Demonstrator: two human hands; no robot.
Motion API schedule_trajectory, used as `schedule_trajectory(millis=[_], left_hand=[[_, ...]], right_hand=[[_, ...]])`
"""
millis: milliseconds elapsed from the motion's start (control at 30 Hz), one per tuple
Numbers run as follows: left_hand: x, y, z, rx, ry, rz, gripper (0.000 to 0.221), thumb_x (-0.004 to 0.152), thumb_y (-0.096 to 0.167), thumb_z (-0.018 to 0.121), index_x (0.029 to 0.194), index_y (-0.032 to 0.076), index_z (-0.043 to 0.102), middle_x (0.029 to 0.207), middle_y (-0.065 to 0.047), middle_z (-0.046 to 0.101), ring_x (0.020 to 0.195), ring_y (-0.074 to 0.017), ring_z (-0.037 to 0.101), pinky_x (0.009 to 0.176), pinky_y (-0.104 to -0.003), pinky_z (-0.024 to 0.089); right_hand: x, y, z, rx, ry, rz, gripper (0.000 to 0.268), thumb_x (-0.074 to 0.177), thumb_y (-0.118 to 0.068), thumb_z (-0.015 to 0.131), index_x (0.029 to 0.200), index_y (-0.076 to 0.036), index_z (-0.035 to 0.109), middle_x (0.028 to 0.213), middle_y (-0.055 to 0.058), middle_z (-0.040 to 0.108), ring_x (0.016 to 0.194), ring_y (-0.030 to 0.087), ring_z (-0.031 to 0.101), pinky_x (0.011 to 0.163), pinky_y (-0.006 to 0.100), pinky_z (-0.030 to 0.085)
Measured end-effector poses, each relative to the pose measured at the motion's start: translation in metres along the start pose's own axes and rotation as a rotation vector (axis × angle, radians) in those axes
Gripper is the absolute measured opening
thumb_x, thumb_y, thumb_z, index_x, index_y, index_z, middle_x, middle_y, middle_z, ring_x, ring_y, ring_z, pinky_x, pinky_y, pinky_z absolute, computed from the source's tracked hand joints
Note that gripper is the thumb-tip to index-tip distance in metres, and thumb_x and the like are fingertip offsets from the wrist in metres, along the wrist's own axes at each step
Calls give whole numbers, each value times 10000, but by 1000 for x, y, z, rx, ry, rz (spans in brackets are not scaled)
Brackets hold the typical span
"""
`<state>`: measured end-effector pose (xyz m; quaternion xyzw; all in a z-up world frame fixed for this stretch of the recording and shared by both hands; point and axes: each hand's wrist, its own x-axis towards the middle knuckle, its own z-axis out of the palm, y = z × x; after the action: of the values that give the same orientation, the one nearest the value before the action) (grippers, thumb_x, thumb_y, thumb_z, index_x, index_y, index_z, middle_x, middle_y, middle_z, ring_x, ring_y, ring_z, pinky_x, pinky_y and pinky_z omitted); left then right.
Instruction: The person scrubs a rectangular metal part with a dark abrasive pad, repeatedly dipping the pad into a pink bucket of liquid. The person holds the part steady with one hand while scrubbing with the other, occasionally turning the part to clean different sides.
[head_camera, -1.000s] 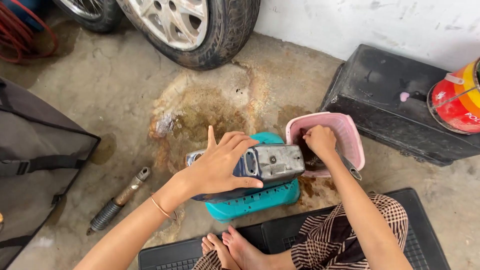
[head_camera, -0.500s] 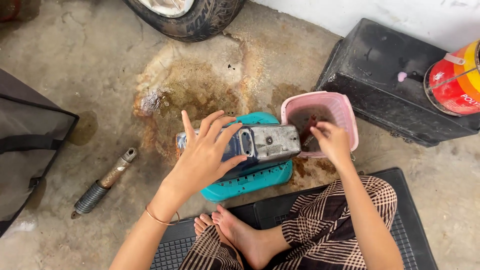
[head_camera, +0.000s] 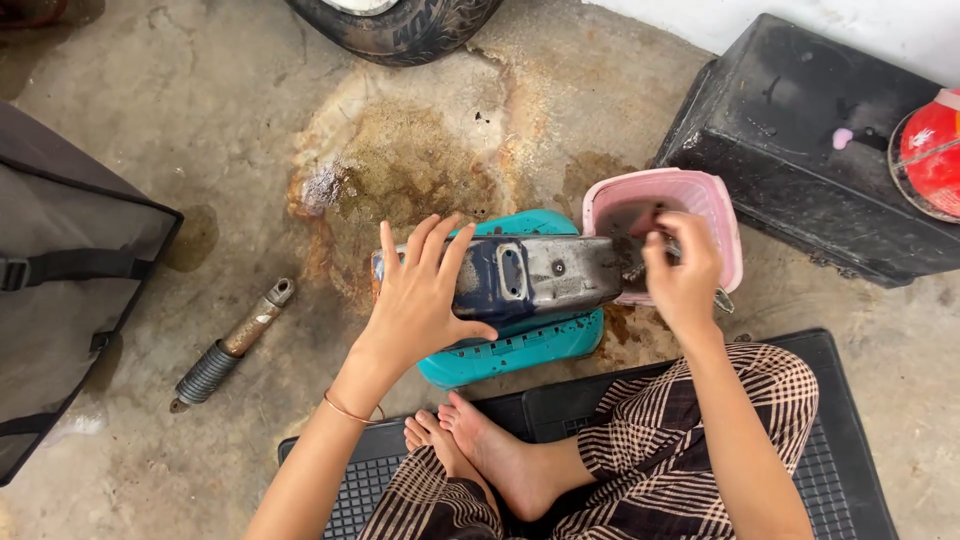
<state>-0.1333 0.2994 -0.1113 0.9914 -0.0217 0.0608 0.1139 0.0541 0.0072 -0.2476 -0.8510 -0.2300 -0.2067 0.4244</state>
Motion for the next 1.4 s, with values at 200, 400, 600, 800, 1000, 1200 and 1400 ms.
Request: schedule_trajectory(millis=[200, 400, 600, 800, 1000, 1200, 1400], left_hand=[[-4, -3, 25, 71, -112, -59, 1426, 435, 652, 983, 1562, 73, 329, 1478, -216, 414, 1392, -449, 366, 1057, -875, 216], [-6, -6, 31, 76, -80, -41, 1410, 451, 637, 982, 1566, 80, 321, 1443, -221, 420, 1375, -438, 376, 1056, -834, 298], [-4, -7, 30, 8, -82, -51, 1383, 478, 564, 1008, 1566, 86, 302, 1444, -226, 396, 1380, -443, 346, 1063, -847, 260], [-5, -6, 27, -26, -65, -52, 1369, 491, 508, 1021, 1571, 82, 295, 1446, -223, 384, 1383, -439, 327, 1072, -851, 239], [-8, -5, 30, -72, -46, -43, 1341, 482, 458, 1029, 1556, 75, 323, 1439, -226, 387, 1376, -441, 323, 1072, -855, 224], [-16, 5, 24, -90, -64, -41, 1372, 443, 446, 1040, 1560, 88, 328, 1448, -219, 375, 1383, -440, 306, 1067, -867, 181], [-16, 6, 21, -176, -11, -60, 1306, 444, 343, 1048, 1532, 70, 380, 1432, -228, 405, 1364, -458, 332, 1080, -861, 171]], right_hand=[[2, -81, 25, 212, -267, -395, 103, 933, -105, 644, 972, -150, 728, 981, 48, 673, 1012, 298, 657, 911, 395, 532], [-4, -80, 32, 360, -325, -476, 100, 962, -197, 700, 939, -103, 725, 1032, 83, 690, 1078, 340, 660, 976, 446, 516], [-2, -121, 15, 381, -379, -498, 118, 929, -186, 735, 863, -91, 713, 970, 78, 697, 1028, 336, 692, 946, 438, 550], [2, -100, 35, 367, -286, -416, 150, 980, -142, 676, 839, -90, 683, 934, 95, 683, 990, 340, 676, 935, 439, 540], [17, -102, 26, 314, -330, -307, 106, 1030, -73, 600, 1043, -32, 696, 1009, 114, 697, 1038, 345, 691, 934, 446, 553], [3, -119, 17, 281, -332, -377, 144, 882, 10, 680, 1022, -12, 708, 1068, 132, 696, 1071, 360, 686, 967, 449, 548], [17, -116, 1, 232, -276, -297, 138, 986, -32, 667, 1100, -53, 742, 990, 79, 648, 985, 312, 644, 891, 427, 540]])
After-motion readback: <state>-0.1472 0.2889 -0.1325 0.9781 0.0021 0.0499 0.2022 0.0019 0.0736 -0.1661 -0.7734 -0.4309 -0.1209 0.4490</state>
